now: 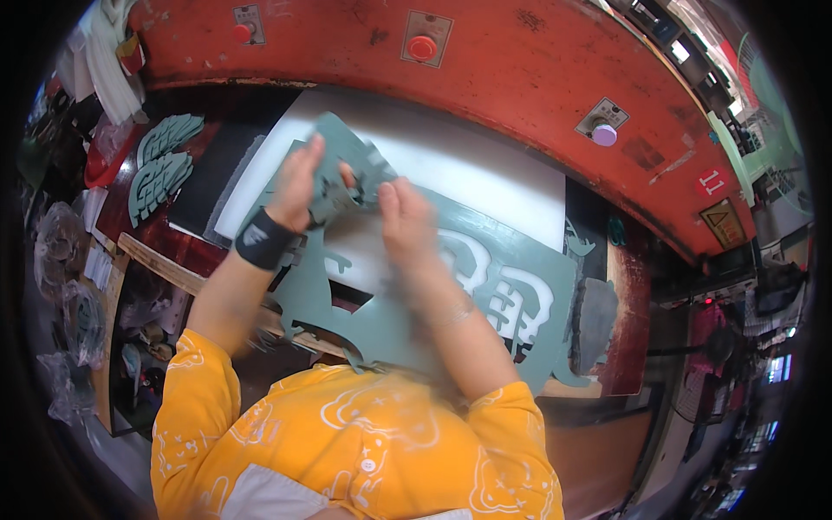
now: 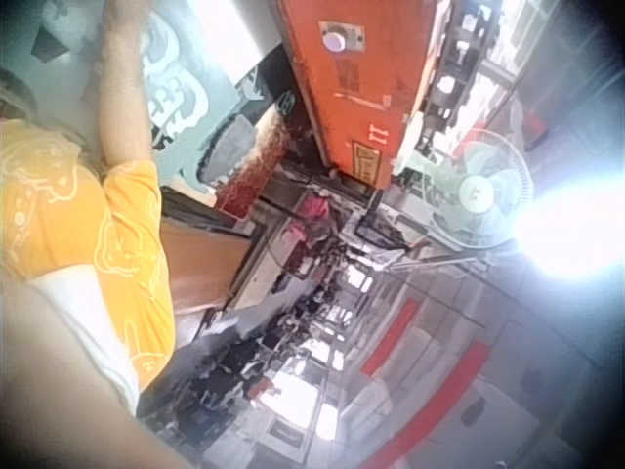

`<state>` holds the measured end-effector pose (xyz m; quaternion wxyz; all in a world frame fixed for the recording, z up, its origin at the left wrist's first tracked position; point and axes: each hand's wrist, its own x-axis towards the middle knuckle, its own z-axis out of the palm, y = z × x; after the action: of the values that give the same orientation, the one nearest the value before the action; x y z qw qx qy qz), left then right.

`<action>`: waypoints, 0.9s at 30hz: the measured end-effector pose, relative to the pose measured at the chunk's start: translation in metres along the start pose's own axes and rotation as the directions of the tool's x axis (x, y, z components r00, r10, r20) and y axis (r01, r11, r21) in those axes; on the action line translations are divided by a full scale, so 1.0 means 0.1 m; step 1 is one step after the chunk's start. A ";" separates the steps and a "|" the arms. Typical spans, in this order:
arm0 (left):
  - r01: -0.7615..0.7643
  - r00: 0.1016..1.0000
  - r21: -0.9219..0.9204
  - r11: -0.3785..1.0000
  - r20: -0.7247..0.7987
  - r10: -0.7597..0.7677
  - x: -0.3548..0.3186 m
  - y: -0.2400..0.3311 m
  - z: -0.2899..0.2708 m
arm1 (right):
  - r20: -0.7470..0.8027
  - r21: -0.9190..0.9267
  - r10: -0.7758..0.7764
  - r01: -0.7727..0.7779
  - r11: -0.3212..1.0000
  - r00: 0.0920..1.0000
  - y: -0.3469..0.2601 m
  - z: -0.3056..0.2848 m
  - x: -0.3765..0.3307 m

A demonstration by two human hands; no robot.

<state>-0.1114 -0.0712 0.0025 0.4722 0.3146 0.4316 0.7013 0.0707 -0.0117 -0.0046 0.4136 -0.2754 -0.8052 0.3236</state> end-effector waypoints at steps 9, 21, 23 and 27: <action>-0.401 0.914 -0.263 0.878 -0.174 0.365 1.04 1.15 -0.67 | 0.269 -0.247 -0.011 0.081 0.966 0.963 0.32 -0.06 -0.38; -0.774 0.566 0.621 0.124 0.766 -0.304 -0.83 0.51 -1.10 | 0.247 -0.134 0.047 -0.013 0.991 0.968 0.33 -0.05 -0.34; -0.802 0.573 0.596 0.043 0.787 -0.231 -0.91 0.43 -1.17 | 0.243 -0.141 0.047 -0.013 0.990 0.969 0.34 -0.04 -0.34; -0.800 0.563 0.590 0.112 0.802 -0.199 -0.79 0.37 -1.16 | 0.242 -0.157 0.039 0.000 0.988 0.970 0.32 -0.03 -0.33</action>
<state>-0.1965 -0.1876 -0.0170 0.1070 0.8761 0.4425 0.1586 0.0960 -0.0143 -0.0430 0.2855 -0.2730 -0.8700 0.2950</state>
